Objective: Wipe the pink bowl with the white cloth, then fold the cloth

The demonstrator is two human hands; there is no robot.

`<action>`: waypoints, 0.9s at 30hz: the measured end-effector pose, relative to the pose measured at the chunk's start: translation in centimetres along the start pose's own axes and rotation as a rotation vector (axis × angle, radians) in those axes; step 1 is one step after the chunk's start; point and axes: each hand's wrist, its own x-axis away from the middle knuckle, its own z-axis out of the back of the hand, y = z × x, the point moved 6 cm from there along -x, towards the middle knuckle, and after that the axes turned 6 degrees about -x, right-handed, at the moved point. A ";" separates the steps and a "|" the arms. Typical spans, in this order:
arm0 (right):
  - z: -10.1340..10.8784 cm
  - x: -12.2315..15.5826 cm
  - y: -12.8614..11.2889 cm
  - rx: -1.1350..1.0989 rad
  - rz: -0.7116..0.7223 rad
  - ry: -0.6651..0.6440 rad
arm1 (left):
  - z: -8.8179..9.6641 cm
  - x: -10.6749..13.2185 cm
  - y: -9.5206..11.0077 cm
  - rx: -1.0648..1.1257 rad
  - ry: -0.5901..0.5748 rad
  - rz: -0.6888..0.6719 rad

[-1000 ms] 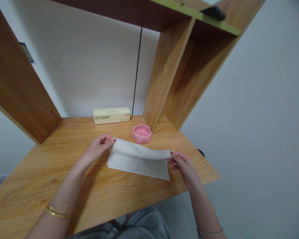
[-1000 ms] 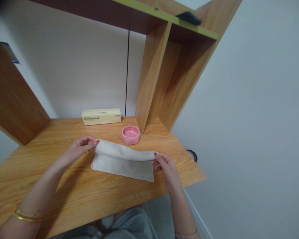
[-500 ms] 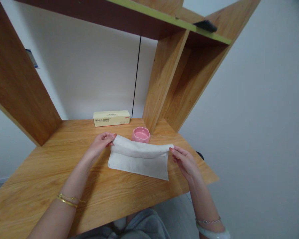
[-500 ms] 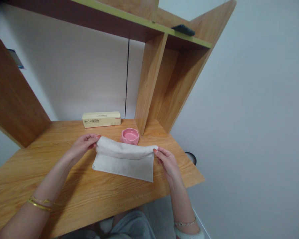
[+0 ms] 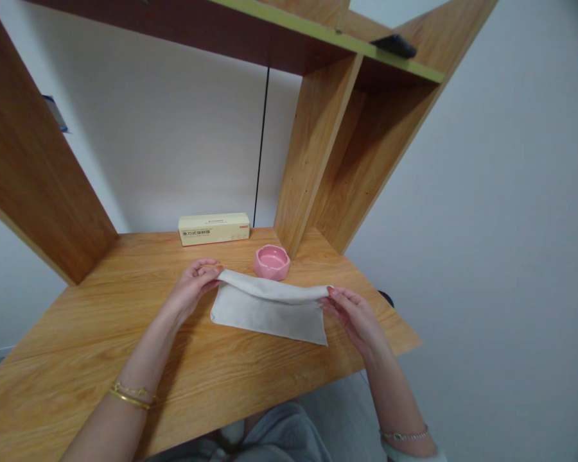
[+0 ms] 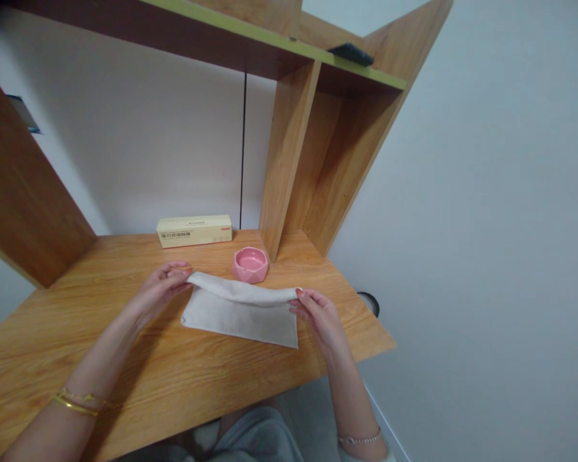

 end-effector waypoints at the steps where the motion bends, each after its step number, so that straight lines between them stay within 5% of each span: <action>1: -0.1 0.1 0.0 -0.011 0.003 -0.009 | -0.1 0.0 -0.1 0.016 -0.007 0.003; 11: 0.1 0.1 0.5 -0.127 0.034 0.043 | 0.0 -0.2 -1.2 -0.003 0.013 0.002; 27: 1.6 1.8 3.0 0.252 -0.010 0.007 | 0.3 0.7 -3.4 -0.412 -0.097 0.024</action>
